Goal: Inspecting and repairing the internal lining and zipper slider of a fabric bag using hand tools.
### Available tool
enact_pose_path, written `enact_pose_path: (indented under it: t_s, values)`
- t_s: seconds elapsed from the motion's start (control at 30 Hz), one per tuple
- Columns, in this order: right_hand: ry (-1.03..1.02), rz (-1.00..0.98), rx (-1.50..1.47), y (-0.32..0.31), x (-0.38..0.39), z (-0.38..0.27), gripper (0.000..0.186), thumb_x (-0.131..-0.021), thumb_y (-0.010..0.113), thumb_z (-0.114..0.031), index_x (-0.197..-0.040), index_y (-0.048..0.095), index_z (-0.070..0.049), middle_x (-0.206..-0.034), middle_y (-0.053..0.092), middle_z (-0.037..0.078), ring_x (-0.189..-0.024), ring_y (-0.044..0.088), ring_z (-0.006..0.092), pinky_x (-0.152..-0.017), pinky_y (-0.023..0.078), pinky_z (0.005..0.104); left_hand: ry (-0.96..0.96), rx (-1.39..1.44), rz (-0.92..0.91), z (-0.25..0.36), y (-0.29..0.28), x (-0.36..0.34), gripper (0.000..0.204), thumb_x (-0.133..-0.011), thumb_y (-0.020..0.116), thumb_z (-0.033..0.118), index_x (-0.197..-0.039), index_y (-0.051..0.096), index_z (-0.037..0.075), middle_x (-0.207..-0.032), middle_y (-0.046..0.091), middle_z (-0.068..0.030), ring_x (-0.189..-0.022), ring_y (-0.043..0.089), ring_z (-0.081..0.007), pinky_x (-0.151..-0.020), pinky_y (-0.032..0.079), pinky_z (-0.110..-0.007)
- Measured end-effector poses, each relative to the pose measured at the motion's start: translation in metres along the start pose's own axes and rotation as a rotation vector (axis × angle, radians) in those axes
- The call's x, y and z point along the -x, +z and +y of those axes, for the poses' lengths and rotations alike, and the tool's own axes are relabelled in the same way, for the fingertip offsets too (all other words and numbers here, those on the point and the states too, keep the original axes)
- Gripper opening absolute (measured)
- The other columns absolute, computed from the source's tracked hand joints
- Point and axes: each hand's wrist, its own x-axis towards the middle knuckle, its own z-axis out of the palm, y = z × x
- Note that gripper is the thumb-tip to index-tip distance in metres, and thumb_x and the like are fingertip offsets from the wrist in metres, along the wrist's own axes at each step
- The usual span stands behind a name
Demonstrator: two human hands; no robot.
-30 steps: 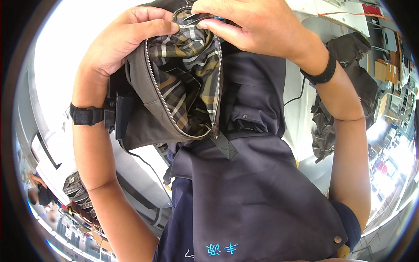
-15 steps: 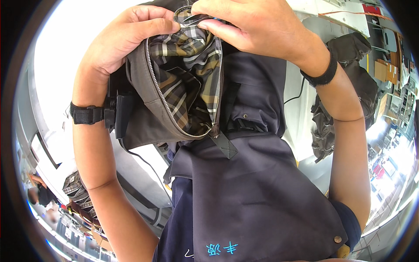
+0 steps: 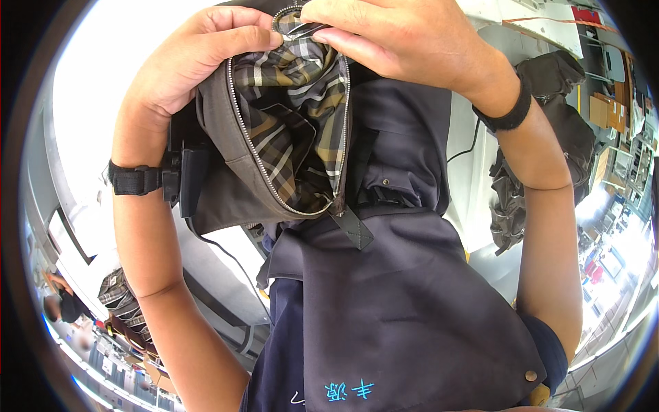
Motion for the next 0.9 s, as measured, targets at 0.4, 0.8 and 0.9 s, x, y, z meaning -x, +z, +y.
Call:
enact_pose_path:
  t_s: [0.4,0.8,0.9]
  values:
    - [0.039,0.000,-0.061,0.0083,0.0058,0.0038,0.013,-0.084,0.070,-0.012,-0.094,0.063,-0.006,-0.074,0.056,0.008,-0.059,0.061,0.0270,-0.053,0.047,0.0379,0.011,-0.007,-0.012,-0.0005,0.0001,-0.0014,0.025,-0.092,0.076,0.017,-0.112,0.073,0.002,-0.100,0.074,-0.0002,-0.091,0.067,-0.0065,-0.086,0.052,-0.021]
    - [0.124,0.053,-0.166,0.0068,0.0059,-0.0023,0.015,-0.085,0.070,-0.011,-0.098,0.064,-0.005,-0.075,0.061,0.010,-0.063,0.064,0.0303,-0.055,0.049,0.0397,0.012,-0.003,-0.039,0.0003,-0.0008,-0.0017,0.024,-0.093,0.075,0.018,-0.111,0.073,0.002,-0.101,0.074,0.0000,-0.091,0.067,-0.0061,-0.086,0.052,-0.021]
    - [0.124,0.038,-0.167,0.0072,0.0058,-0.0019,0.015,-0.085,0.071,-0.011,-0.098,0.064,-0.005,-0.076,0.061,0.010,-0.063,0.064,0.0304,-0.055,0.049,0.0397,0.017,-0.020,-0.044,-0.0011,-0.0031,-0.0029,0.025,-0.093,0.076,0.018,-0.112,0.073,0.002,-0.102,0.074,-0.0002,-0.092,0.067,-0.0063,-0.087,0.052,-0.021]
